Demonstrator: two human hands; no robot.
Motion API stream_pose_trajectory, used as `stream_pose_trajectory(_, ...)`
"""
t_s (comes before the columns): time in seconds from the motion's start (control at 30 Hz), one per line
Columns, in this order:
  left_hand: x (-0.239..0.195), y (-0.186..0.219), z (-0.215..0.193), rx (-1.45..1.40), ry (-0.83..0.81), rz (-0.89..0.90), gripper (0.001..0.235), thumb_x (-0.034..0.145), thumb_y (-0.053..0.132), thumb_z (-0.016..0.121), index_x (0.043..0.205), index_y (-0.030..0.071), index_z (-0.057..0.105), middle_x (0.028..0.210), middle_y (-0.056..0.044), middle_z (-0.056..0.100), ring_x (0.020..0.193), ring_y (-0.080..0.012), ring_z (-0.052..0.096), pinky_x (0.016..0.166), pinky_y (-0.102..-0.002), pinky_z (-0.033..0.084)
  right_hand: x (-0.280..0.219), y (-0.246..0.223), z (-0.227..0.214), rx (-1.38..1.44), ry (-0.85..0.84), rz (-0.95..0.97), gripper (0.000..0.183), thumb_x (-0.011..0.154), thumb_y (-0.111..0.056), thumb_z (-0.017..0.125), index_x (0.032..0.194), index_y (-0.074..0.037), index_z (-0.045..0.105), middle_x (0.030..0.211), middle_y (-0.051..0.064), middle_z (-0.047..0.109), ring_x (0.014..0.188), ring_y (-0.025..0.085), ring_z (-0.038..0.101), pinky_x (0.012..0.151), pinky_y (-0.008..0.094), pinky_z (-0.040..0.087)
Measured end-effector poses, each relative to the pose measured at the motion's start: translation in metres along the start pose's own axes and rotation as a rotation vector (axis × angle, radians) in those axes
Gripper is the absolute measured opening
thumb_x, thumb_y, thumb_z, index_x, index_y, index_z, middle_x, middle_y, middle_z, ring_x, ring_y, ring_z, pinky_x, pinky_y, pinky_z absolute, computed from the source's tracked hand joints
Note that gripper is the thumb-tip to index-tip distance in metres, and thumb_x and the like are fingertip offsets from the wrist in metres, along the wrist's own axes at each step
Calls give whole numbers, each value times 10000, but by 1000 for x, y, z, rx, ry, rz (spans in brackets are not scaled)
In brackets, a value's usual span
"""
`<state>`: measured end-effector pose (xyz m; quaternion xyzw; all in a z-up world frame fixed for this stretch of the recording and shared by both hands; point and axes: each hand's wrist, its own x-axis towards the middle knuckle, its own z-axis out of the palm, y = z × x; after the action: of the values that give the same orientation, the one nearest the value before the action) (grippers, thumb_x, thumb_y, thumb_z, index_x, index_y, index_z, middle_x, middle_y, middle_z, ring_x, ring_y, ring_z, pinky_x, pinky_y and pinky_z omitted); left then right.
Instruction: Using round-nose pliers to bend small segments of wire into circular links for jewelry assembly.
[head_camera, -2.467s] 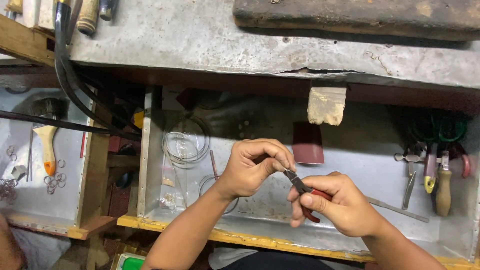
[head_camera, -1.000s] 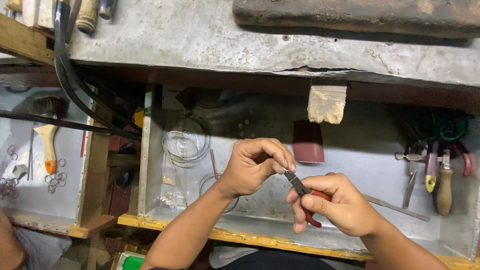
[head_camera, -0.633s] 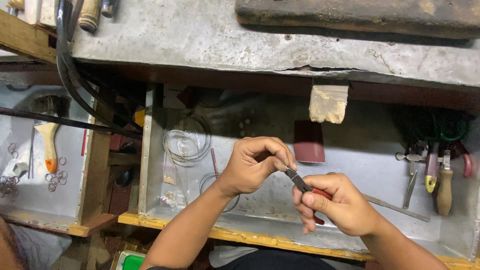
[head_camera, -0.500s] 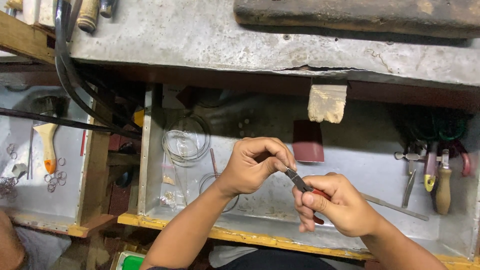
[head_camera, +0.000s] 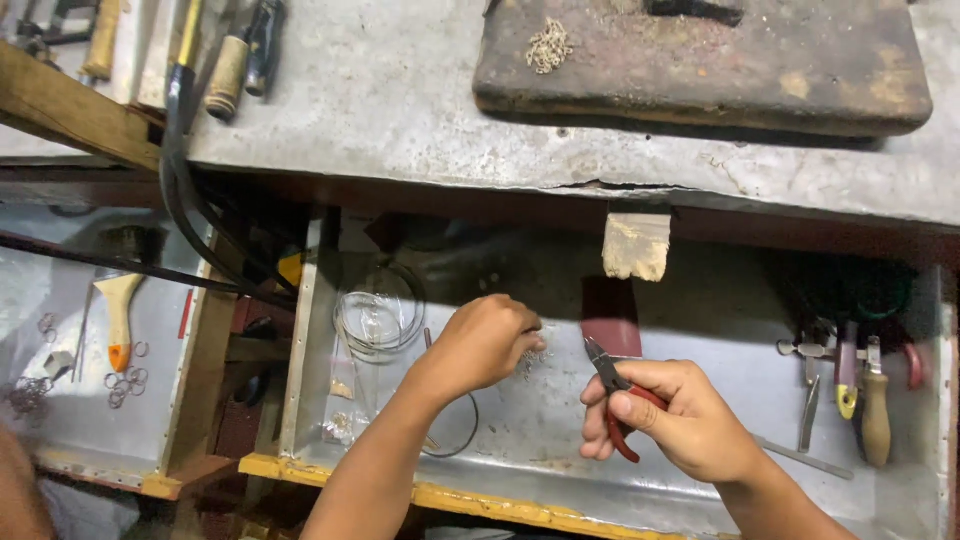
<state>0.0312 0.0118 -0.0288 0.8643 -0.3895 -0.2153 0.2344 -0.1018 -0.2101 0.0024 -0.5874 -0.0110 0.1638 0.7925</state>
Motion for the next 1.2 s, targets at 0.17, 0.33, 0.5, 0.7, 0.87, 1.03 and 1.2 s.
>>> stream_pose_trajectory(0.17,3,36,-60,-176,716,471,33,962,36,716,935,29,699,870,-87,722,763,-261,638,722,-378,495,-2,4,-3,33,-5,-15,314,975,-211,645,1017,92,714,735,219,768,614,364,842,401,327,540)
stream_pose_trajectory(0.33,37,45,-134,38,1047,470,125,965,-48,662,881,45,658,835,-82,685,750,-262,594,740,-388,429,-2,6,-4,0,4,25,325,957,-231,656,1010,83,721,751,208,789,625,366,855,475,367,630)
stream_pose_trajectory(0.5,86,23,-171,63,941,117,58,912,153,731,866,132,761,772,-11,579,737,-220,559,631,-363,458,-2,5,-4,-5,-1,4,306,964,-217,648,1009,75,726,749,213,790,614,358,850,417,343,588)
stream_pose_trajectory(0.7,97,29,-183,50,834,-2,67,833,149,750,807,142,811,811,6,788,738,-175,739,654,-350,578,-1,0,-2,4,-22,-12,288,970,-207,644,1012,67,720,753,197,785,625,339,841,462,345,619)
stream_pose_trajectory(0.87,74,48,-176,-91,895,148,88,874,29,672,849,111,648,825,-9,661,755,-162,627,701,-320,513,-3,-1,-2,3,-23,-19,290,973,-210,645,1014,68,717,751,195,776,624,345,845,435,329,572)
stream_pose_trajectory(1.03,20,72,-115,-560,862,534,146,1016,-91,520,1003,45,571,936,-76,576,832,-186,531,747,-289,470,-7,1,0,40,-25,-49,281,976,-179,650,1036,89,709,779,201,774,655,343,841,444,313,544)
stream_pose_trajectory(1.2,0,60,-29,-1234,509,537,43,1000,80,692,980,46,673,954,-128,695,904,-215,695,812,-302,634,-8,-2,8,-35,-30,-52,359,958,-290,684,1020,61,729,836,190,841,727,335,888,500,299,595)
